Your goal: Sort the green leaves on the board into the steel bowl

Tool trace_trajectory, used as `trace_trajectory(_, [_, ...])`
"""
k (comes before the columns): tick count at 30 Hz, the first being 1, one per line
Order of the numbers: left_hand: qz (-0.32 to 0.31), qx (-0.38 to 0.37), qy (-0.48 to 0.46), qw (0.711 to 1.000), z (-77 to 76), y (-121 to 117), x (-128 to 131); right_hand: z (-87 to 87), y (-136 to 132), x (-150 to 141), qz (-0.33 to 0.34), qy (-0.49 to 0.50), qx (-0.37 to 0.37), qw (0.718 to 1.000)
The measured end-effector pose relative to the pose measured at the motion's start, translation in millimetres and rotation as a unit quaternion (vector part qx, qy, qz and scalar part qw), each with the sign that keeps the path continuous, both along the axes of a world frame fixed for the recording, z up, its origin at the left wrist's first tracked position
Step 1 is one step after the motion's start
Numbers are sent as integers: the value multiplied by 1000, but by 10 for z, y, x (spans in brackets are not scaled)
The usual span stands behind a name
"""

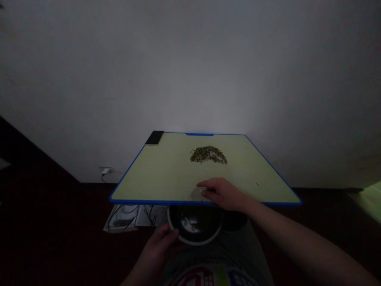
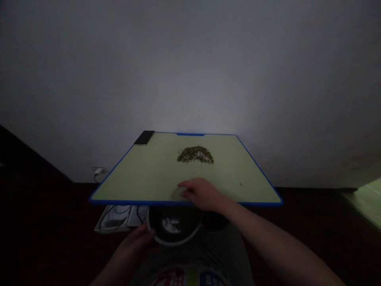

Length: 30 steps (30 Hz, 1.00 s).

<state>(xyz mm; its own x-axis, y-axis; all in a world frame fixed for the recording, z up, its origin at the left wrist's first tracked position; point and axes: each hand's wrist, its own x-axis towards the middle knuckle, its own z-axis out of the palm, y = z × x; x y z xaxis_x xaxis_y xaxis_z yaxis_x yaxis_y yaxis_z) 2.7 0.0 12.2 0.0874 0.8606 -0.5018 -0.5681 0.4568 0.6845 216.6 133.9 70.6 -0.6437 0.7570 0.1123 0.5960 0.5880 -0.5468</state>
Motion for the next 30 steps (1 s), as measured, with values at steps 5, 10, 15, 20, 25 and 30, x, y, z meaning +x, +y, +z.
trace_trajectory(5, [3,-5,6,1000,-25,2,-10,-34,259,333,-149,-9,0,989])
trace_trajectory(10, [7,-5,0,1000,-76,15,-9,-113,376,665,-210,-50,30,976])
trace_trajectory(15, [0,-11,18,1000,-93,17,-27,-137,490,880,-275,-86,73,955])
trace_trajectory(20, [4,-3,24,1000,-100,15,-35,-128,615,948,-297,-118,99,943])
trace_trajectory(25, [6,-18,20,1000,-75,16,-29,-130,668,947,-304,-126,115,937])
trace_trajectory(30, [8,-12,17,1000,-70,10,-18,-116,702,943,-309,-140,116,933])
